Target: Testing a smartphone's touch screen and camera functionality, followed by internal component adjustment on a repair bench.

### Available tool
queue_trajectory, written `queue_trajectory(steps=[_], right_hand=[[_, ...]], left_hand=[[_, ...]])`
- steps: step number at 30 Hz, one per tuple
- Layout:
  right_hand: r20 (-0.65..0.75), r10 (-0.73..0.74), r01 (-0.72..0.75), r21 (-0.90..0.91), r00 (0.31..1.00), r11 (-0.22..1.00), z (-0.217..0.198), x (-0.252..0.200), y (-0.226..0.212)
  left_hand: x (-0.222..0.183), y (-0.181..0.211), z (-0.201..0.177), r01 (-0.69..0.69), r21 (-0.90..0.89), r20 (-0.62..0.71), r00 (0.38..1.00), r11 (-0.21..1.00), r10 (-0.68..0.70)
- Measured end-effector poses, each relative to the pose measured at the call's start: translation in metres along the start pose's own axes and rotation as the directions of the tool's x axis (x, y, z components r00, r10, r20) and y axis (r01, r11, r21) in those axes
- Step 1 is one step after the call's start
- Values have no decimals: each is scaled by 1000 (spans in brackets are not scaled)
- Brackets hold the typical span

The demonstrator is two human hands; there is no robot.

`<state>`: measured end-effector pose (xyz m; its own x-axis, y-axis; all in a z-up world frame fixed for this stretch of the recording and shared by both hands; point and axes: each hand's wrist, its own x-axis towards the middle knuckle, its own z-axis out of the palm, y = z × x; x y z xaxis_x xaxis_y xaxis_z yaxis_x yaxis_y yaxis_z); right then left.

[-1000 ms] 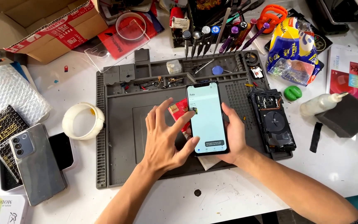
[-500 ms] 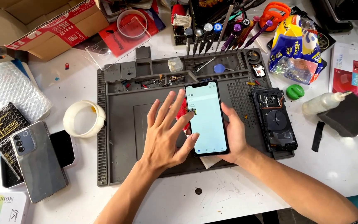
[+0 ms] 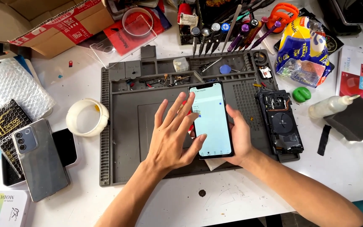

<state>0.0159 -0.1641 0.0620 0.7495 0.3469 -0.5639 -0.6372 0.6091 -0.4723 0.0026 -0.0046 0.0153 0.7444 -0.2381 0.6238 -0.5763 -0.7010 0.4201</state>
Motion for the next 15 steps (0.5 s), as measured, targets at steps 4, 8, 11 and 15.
queue_trajectory(steps=[4,8,11,15], right_hand=[[-11,-11,11,-30,1000,999,9,-4,-2],[-3,-1,1,-42,1000,999,-1,0,0],[-10,-56,55,-71,998,996,-9,4,8],[136,-291,321,-395,947,861,-42,19,20]], left_hand=[[-2,2,6,6,-37,-47,999,999,-8],[-1,12,5,80,-252,-66,993,964,-100],[1,25,3,213,-493,-35,964,844,-264],[1,31,2,331,-799,164,923,502,-347]])
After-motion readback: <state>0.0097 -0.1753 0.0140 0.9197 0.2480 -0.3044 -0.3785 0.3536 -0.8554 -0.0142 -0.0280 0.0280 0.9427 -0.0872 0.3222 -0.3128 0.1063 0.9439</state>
